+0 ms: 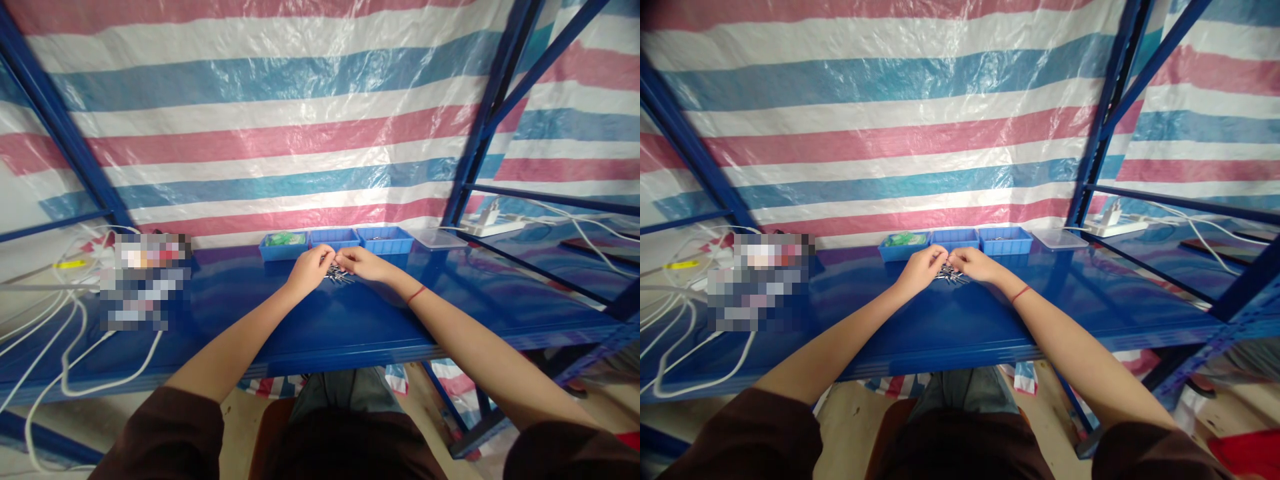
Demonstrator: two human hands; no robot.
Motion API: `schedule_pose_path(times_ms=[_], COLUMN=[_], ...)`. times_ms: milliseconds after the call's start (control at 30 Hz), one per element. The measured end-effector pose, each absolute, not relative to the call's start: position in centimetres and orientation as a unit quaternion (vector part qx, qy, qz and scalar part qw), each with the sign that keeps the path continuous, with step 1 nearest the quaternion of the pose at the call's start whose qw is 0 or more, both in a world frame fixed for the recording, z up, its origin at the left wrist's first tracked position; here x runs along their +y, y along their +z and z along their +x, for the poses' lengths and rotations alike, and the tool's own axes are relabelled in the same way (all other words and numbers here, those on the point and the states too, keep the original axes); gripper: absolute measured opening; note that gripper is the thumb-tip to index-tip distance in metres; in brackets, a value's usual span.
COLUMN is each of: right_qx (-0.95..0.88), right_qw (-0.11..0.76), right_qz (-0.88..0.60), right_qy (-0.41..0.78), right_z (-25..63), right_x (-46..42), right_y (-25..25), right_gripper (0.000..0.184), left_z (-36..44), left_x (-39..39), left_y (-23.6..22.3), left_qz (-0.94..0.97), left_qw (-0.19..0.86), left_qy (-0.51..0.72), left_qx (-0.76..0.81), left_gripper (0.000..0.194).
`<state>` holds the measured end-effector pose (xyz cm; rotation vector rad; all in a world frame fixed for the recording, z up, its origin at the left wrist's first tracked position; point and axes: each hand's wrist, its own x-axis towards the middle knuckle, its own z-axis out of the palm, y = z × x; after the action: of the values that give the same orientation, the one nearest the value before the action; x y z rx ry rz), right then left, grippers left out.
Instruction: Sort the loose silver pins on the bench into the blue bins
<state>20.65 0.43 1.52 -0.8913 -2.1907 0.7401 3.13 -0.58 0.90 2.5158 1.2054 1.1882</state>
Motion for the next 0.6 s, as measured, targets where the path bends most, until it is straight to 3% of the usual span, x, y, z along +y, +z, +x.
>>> schedule_pose_path(times_ms=[100,233,400,600], right_qx=[-0.814,-0.806,-0.796,-0.727], right_qw=[0.368,0.377,0.38,0.382], right_qz=[-0.318,-0.311,-0.305,-0.312], right_qy=[0.319,0.336,0.359,0.478], right_z=[20.19,20.1,20.05,19.76], right_x=[0.17,0.0,-0.06,0.0], right_y=[1.69,1.78,1.76,1.52], right_gripper=[0.039,0.042,0.042,0.04], left_z=[3.18,3.51,3.6,3.35], left_x=[-0.08,-0.11,-0.39,-0.2], left_y=[1.18,1.25,1.18,1.01], left_qz=[0.779,0.754,0.748,0.751], left_qw=[0.163,0.211,0.21,0.153], left_qy=[0.474,0.506,0.509,0.526], left_qx=[0.378,0.363,0.37,0.368], left_gripper=[0.021,0.02,0.02,0.019])
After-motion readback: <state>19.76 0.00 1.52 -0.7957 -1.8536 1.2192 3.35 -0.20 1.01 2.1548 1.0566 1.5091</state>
